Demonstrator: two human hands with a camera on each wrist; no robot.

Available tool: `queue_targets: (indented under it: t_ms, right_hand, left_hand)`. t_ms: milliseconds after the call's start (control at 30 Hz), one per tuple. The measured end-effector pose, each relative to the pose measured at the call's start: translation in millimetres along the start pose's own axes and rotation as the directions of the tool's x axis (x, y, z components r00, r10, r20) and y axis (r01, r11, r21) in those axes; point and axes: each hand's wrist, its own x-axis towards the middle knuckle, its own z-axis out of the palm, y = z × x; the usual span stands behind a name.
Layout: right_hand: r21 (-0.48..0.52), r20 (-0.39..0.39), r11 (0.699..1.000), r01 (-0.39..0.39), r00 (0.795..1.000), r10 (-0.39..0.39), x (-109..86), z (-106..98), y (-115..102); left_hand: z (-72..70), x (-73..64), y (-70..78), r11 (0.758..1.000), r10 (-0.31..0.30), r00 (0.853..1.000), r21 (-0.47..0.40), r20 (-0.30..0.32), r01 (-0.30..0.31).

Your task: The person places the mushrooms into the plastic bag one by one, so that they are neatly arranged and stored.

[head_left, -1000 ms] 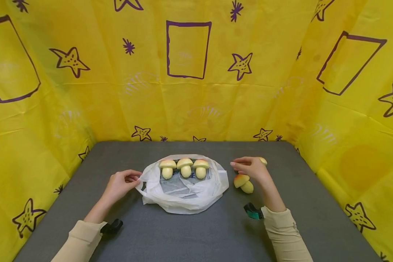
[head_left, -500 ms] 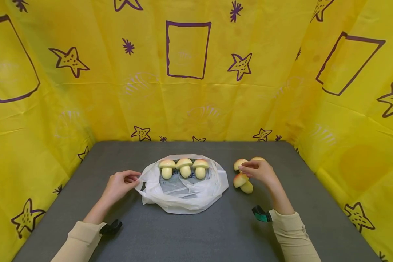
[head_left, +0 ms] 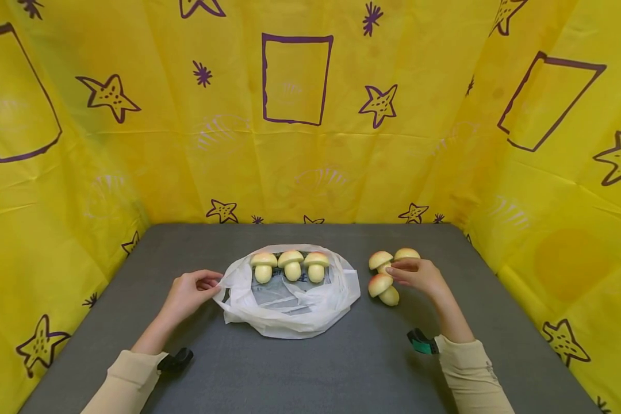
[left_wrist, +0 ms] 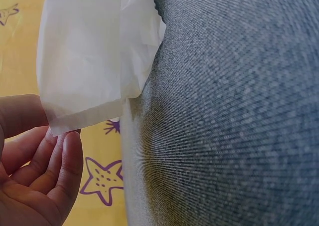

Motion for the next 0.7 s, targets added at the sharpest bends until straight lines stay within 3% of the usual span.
queue_targets:
  t_ms: [400, 700]
  right_hand:
    - [-0.050, 0.095, 0.999, 0.008, 0.995, -0.004, -2.6, -4, 13]
    - [-0.039, 0.121, 0.999, -0.002, 0.993, 0.007, -4.4, -3, 25]
  left_hand:
    - [1.3, -0.5, -3.0, 1.000, -0.005, 1.000, 0.002, 0.002, 0.005]
    - [1.0, -1.1, -3.1, 1.000, -0.008, 1.000, -0.001, 0.010, 0.008]
